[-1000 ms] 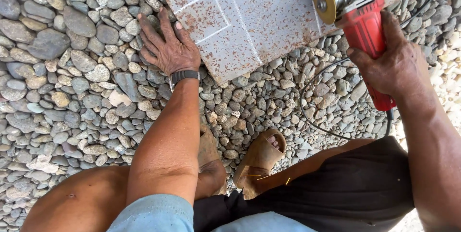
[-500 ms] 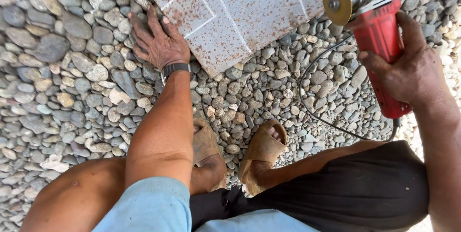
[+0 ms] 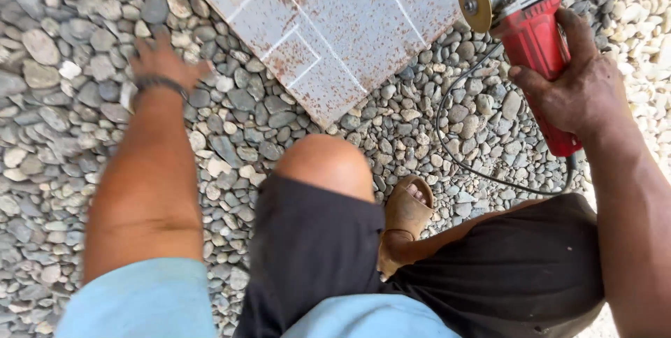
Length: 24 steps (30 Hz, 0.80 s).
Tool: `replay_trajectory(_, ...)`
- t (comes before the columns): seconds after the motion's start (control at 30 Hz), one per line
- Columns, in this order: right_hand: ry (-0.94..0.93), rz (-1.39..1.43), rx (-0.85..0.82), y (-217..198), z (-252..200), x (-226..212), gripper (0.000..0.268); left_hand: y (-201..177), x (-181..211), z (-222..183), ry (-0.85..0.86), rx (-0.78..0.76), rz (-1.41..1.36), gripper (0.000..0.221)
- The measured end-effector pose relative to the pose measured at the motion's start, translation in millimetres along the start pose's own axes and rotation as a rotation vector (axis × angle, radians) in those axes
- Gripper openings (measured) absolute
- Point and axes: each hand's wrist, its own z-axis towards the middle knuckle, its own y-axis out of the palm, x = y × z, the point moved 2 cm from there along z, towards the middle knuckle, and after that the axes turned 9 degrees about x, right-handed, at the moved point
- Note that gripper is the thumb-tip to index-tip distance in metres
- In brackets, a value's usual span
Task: Using an electric angle grinder to cut along marked lines on a metal plate while working on a gravel surface.
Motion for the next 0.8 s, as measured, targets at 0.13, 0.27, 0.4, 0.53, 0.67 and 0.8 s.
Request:
replay_trajectory(0.13, 0.047, 0.058, -0.052, -25, -8, -12, 0.087, 58, -47, 13, -0.096, -0.137, 0.122, 0.124)
replay_trajectory(0.27, 0.075, -0.226, -0.191, -31, 6, -17, 0.081, 76, -57, 29, -0.081, -0.181, 0.106, 0.132)
replay_trajectory(0.4, -0.114, -0.325, -0.198, -4, 50, -14, 0.074, 68, -50, 20, -0.095, -0.167, -0.011, 0.133)
replay_trajectory(0.53, -0.068, -0.202, -0.253, 19, 69, -54, 0.084, 93, -76, 28, -0.059, -0.102, 0.033, 0.133)
replay_trajectory(0.67, 0.142, 0.026, -0.317, 38, 92, -65, 0.091, 78, -56, 36, 0.014, -0.026, 0.075, 0.129)
replay_trajectory(0.8, -0.056, -0.229, -0.341, 54, 95, -55, 0.092, 64, -52, 17, -0.04, -0.034, 0.092, 0.128)
